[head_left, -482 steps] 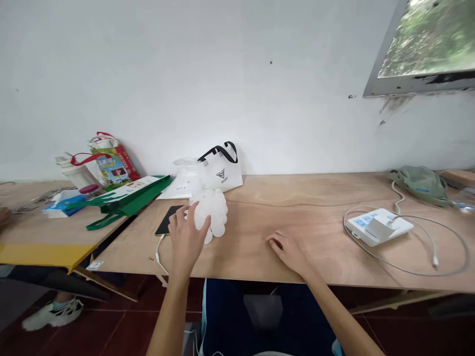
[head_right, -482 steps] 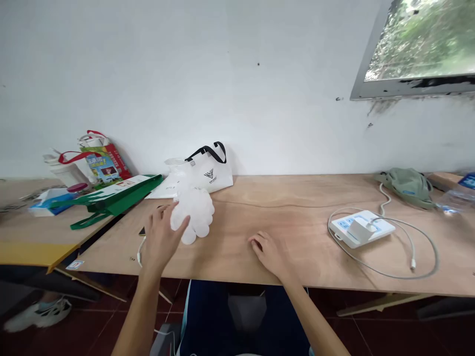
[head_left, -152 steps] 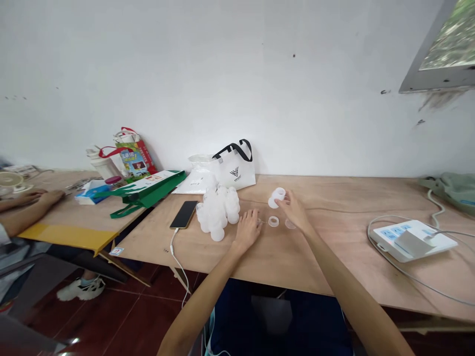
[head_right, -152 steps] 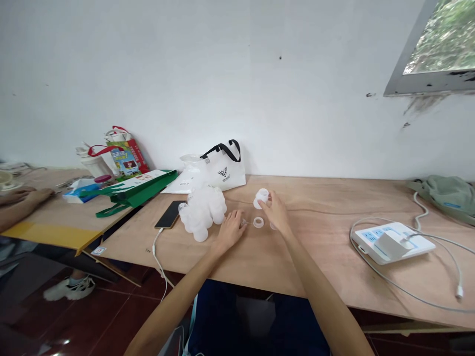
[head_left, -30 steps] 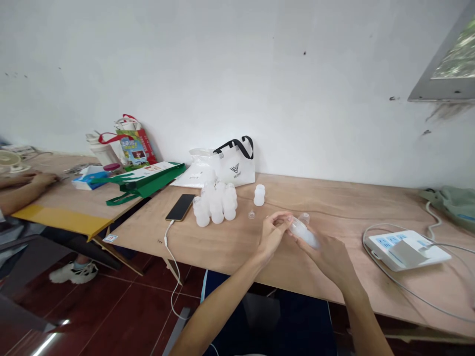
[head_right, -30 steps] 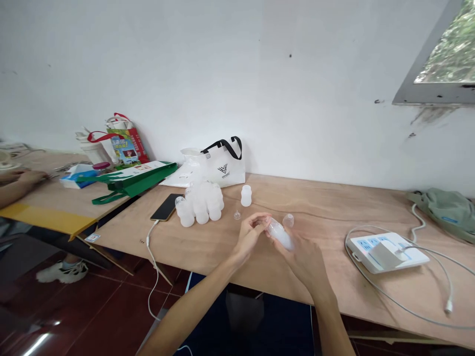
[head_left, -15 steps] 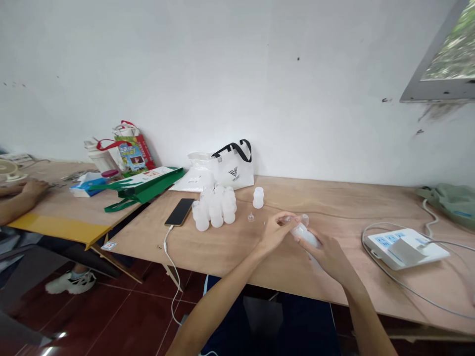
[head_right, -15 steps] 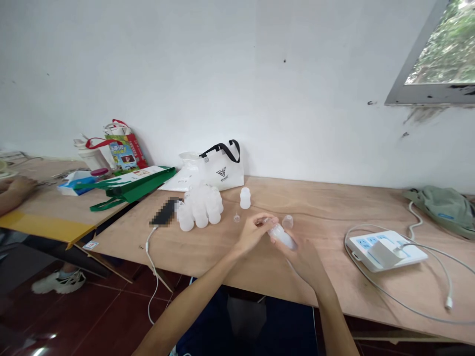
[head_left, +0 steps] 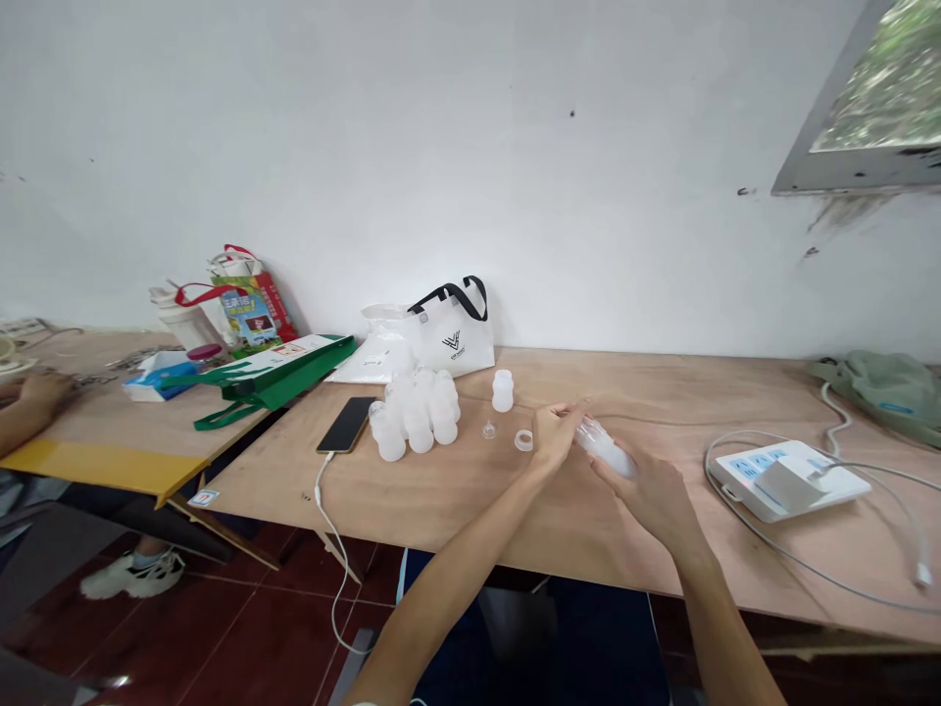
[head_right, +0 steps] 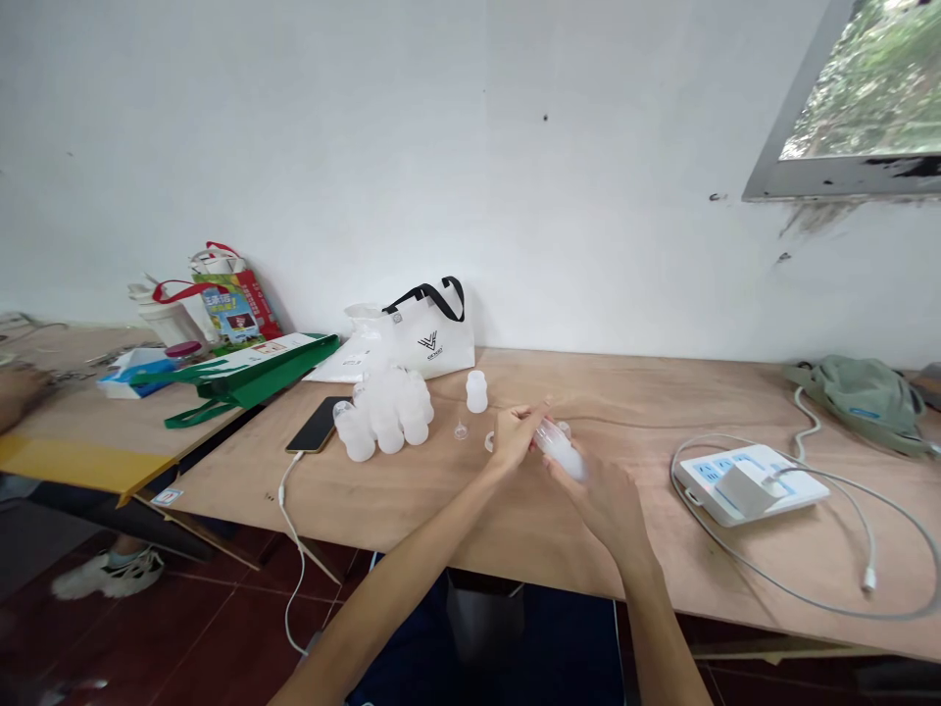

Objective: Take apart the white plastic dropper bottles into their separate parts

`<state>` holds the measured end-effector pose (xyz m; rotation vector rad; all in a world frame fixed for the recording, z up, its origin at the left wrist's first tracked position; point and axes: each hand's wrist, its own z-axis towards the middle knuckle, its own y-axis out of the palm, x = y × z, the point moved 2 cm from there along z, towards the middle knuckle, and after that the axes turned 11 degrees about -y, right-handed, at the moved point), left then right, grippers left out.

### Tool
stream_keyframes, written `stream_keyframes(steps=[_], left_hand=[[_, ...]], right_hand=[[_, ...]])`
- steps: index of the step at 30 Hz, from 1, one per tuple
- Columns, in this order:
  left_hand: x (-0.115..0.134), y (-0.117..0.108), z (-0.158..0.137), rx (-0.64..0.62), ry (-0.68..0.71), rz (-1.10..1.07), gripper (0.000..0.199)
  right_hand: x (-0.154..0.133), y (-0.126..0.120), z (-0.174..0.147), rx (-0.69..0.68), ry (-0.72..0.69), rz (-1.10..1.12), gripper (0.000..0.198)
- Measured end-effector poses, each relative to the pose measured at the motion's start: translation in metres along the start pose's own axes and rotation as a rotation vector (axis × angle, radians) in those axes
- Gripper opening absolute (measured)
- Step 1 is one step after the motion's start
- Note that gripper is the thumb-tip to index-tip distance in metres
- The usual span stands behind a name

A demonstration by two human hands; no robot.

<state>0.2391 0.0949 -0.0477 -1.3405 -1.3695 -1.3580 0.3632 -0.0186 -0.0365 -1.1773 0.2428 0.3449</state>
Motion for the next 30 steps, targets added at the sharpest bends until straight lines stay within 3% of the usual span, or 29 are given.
stream_keyframes(steps=[4,7,11,15,19,23,26,30], left_hand=[[0.003,-0.017,0.026,0.14,0.053,0.006,0.046],[0.006,-0.019,0.041,0.124,0.17,0.232,0.032],[0.003,0.003,0.045,-0.013,0.371,0.585,0.025],[-0.006,0.029,0.046,-0.207,0.471,0.706,0.027],[-0.016,0.033,0.048,-0.334,0.513,0.834,0.027],[-0.018,0.017,0.039,-0.288,0.533,0.803,0.022],[-0.013,0.002,0.024,-0.218,0.526,0.635,0.024],[-0.013,-0.017,0.002,-0.36,0.388,0.438,0.028]], right_hand=[[0.011,-0.009,-0.001,0.043,0.077,-0.165,0.045],[0.024,-0.012,0.0,0.094,0.144,-0.196,0.05],[0.035,-0.012,0.002,0.103,0.176,-0.161,0.053],[0.04,-0.015,0.001,0.122,0.18,-0.12,0.057],[0.046,-0.019,-0.001,0.147,0.174,-0.125,0.062],[0.051,-0.019,-0.001,0.102,0.146,-0.093,0.06],[0.047,-0.015,0.001,-0.006,0.108,-0.032,0.055],[0.037,-0.007,0.005,-0.13,0.081,0.041,0.052]])
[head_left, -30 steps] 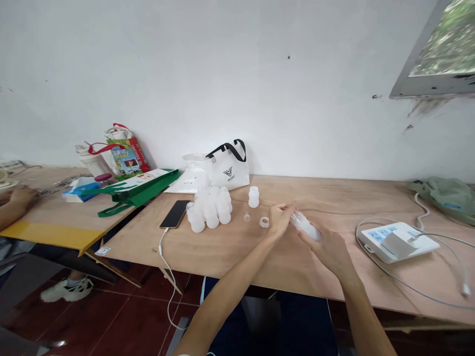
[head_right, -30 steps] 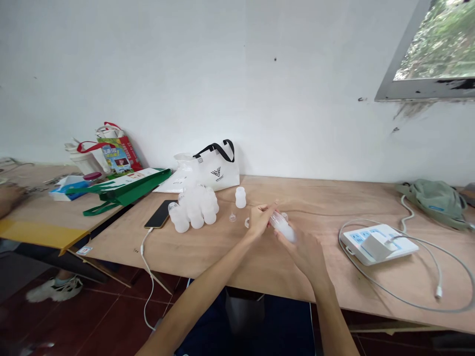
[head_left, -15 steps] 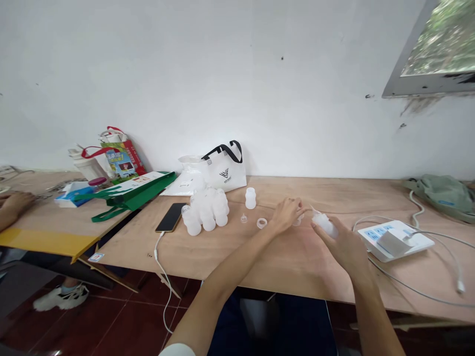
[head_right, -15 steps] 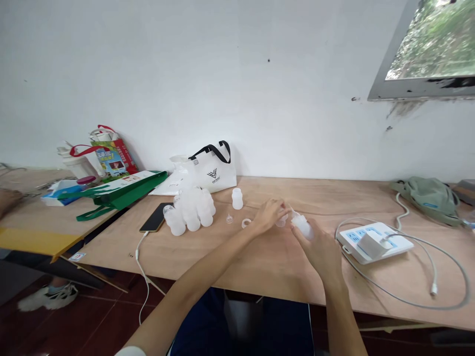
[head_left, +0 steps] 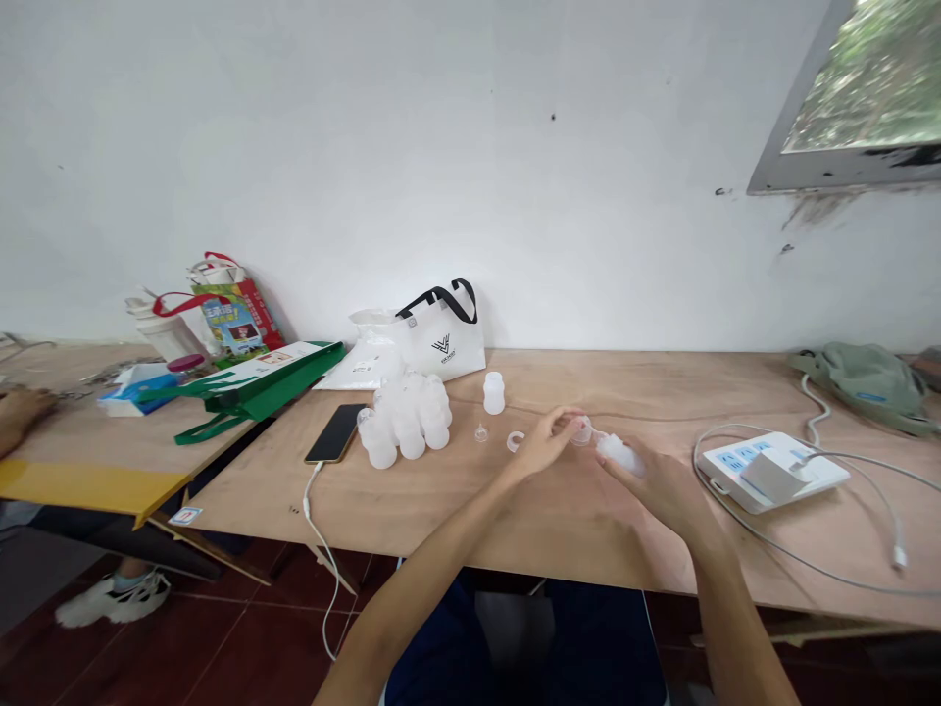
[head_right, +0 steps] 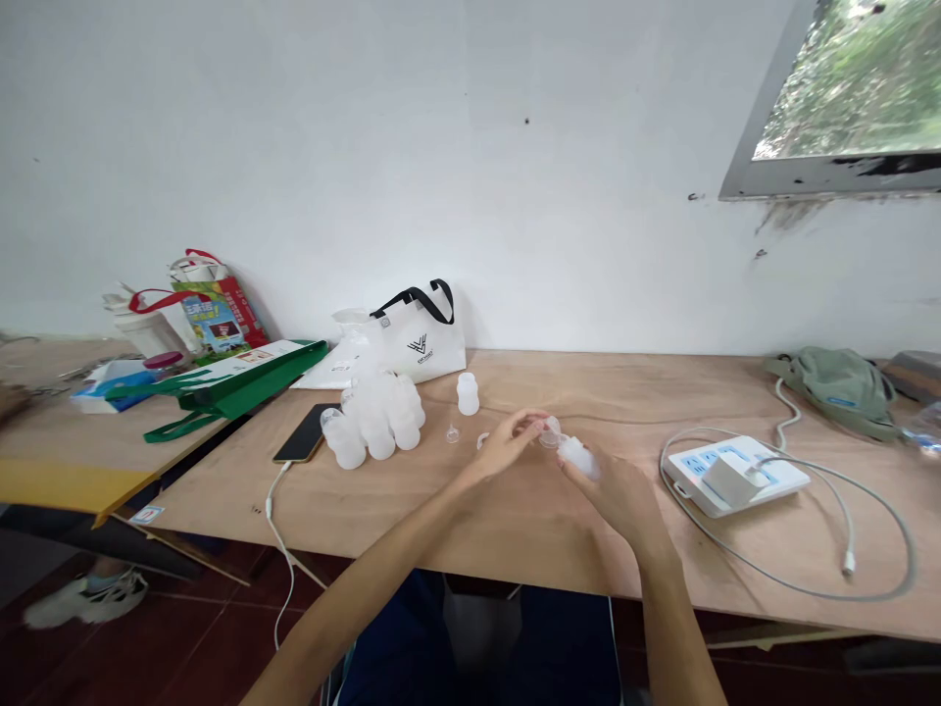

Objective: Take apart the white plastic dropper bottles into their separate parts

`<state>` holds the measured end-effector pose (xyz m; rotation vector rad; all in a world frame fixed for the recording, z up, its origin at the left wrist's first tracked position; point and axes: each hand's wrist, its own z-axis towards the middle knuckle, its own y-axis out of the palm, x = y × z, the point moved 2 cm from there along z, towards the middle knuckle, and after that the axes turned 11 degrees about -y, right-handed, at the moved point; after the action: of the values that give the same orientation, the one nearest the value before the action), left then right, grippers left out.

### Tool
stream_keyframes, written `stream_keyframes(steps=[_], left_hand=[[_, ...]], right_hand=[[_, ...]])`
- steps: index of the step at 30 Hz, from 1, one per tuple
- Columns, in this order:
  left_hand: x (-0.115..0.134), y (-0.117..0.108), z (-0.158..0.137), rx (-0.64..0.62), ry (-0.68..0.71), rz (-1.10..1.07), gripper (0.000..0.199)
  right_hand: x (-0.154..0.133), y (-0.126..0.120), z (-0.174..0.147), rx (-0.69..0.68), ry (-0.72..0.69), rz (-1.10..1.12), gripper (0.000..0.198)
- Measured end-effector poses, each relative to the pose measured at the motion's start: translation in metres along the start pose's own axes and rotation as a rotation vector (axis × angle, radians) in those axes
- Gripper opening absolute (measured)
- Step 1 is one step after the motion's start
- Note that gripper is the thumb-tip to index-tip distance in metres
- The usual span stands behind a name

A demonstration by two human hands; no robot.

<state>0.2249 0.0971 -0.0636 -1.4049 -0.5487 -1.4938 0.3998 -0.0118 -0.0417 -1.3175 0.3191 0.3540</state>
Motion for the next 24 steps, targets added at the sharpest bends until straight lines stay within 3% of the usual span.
stream_keyframes(steps=[6,10,14,18,24], left_hand=[[-0.014,-0.021,-0.02,-0.158,-0.132,-0.084,0.034],[-0.018,-0.033,-0.027,-0.229,-0.098,0.032,0.032],[-0.019,-0.038,-0.034,-0.182,-0.007,0.161,0.022],[-0.025,-0.04,-0.037,-0.056,-0.055,0.31,0.02],[-0.023,-0.055,-0.042,-0.062,-0.099,0.385,0.016]], right_hand=[[-0.015,0.018,0.002,-0.104,-0.095,0.021,0.042],[-0.027,0.034,0.001,-0.074,-0.186,-0.142,0.042],[-0.04,0.05,-0.002,-0.006,-0.257,-0.266,0.035],[-0.054,0.062,-0.003,0.045,-0.275,-0.318,0.029],[-0.063,0.067,0.0,0.01,-0.227,-0.113,0.031]])
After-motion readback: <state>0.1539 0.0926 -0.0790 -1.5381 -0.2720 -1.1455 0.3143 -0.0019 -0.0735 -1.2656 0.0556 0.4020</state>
